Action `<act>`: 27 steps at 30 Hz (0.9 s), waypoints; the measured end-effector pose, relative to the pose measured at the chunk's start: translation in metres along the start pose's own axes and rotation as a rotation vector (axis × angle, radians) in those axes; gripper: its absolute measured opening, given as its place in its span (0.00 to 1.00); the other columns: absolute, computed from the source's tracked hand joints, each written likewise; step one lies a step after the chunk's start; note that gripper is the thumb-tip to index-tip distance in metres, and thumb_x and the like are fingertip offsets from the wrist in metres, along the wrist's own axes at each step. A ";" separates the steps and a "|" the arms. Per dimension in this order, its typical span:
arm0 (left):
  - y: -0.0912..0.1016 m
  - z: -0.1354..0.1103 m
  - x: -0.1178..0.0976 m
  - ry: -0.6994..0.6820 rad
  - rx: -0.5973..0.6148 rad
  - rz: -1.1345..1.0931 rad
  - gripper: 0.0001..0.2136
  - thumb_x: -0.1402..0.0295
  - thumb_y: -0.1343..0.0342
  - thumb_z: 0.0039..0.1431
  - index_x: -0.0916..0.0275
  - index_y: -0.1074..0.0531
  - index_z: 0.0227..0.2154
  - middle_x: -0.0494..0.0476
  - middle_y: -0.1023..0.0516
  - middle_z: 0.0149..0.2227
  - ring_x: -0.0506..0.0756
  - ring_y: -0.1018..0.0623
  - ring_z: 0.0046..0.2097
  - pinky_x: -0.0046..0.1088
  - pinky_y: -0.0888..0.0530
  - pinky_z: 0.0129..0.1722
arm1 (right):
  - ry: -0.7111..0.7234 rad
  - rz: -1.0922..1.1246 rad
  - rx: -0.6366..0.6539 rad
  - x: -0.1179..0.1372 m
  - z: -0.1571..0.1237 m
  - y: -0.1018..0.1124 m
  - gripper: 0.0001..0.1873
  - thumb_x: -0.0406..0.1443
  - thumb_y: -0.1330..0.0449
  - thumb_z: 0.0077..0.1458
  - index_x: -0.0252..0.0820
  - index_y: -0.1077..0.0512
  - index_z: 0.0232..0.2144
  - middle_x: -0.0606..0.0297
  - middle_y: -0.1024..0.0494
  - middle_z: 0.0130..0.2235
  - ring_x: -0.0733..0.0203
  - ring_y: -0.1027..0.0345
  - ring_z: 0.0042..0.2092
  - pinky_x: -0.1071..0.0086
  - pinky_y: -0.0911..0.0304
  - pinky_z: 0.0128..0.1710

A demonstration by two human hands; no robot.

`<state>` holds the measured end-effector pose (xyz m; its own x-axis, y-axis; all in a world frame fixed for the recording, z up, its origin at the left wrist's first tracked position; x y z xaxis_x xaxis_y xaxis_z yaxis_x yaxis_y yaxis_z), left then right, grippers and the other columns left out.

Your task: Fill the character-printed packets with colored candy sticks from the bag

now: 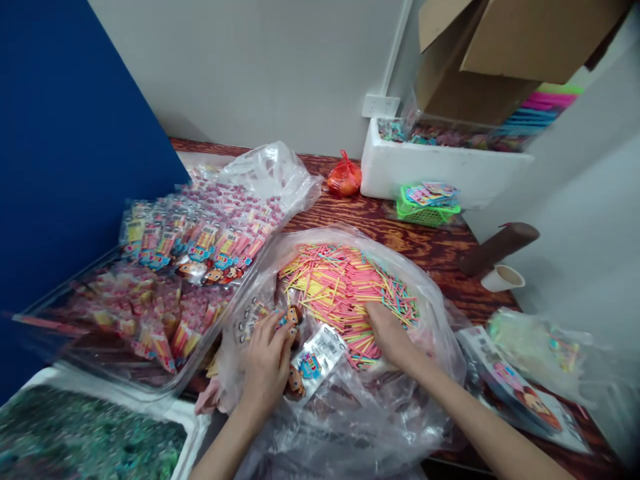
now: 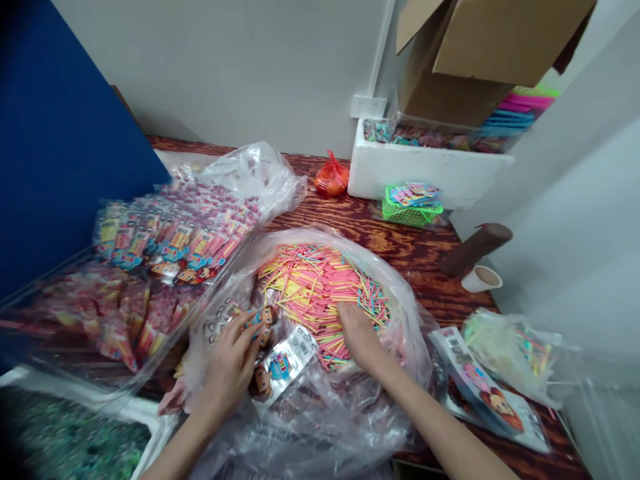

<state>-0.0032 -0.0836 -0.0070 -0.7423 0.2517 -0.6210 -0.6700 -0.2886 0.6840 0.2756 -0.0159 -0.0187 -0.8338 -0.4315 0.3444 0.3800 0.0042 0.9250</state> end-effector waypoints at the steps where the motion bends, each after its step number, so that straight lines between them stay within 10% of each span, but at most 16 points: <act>1: -0.001 0.000 -0.007 -0.001 0.013 -0.050 0.12 0.70 0.49 0.61 0.56 0.26 0.45 0.61 0.27 0.52 0.63 0.29 0.56 0.48 0.33 0.56 | -0.061 0.071 -0.003 -0.002 0.004 0.002 0.09 0.27 0.53 0.60 0.42 0.36 0.31 0.61 0.28 0.32 0.57 0.35 0.34 0.67 0.41 0.35; 7: -0.026 0.015 -0.053 0.063 0.209 -0.311 0.13 0.66 0.50 0.64 0.56 0.28 0.49 0.60 0.24 0.50 0.59 0.26 0.53 0.41 0.30 0.53 | -0.197 0.453 0.065 -0.007 0.027 0.028 0.09 0.31 0.51 0.57 0.43 0.37 0.25 0.68 0.29 0.28 0.60 0.35 0.32 0.69 0.41 0.34; 13: -0.054 0.047 -0.089 0.102 0.032 -0.514 0.29 0.65 0.52 0.66 0.55 0.56 0.66 0.63 0.47 0.67 0.59 0.43 0.66 0.45 0.40 0.63 | -0.157 0.726 0.166 0.016 0.023 0.045 0.08 0.32 0.49 0.58 0.42 0.34 0.28 0.68 0.26 0.29 0.61 0.32 0.34 0.69 0.39 0.38; 19: -0.085 0.064 -0.101 -0.112 0.232 -0.406 0.20 0.67 0.57 0.67 0.58 0.40 0.61 0.63 0.31 0.59 0.59 0.33 0.61 0.49 0.41 0.63 | -0.100 0.793 0.127 0.021 0.017 0.021 0.09 0.30 0.51 0.56 0.42 0.32 0.28 0.66 0.26 0.31 0.60 0.32 0.36 0.66 0.36 0.41; 27: -0.042 0.029 -0.063 0.041 0.230 -0.322 0.15 0.65 0.55 0.67 0.56 0.32 0.53 0.59 0.26 0.54 0.58 0.29 0.56 0.40 0.33 0.55 | -0.142 0.696 -0.042 0.021 -0.002 0.038 0.10 0.35 0.51 0.62 0.44 0.29 0.35 0.61 0.23 0.38 0.57 0.30 0.44 0.63 0.37 0.47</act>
<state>0.0712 -0.0600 0.0144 -0.4958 0.2575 -0.8293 -0.8561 0.0151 0.5165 0.2735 -0.0261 0.0233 -0.4351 -0.2194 0.8733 0.8561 0.1998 0.4767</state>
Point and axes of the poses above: each hand's wrist, its own z-axis towards the middle knuckle, its own y-axis out of the back of the hand, x = y × z, the point moved 1 cm from there along z, towards the middle knuckle
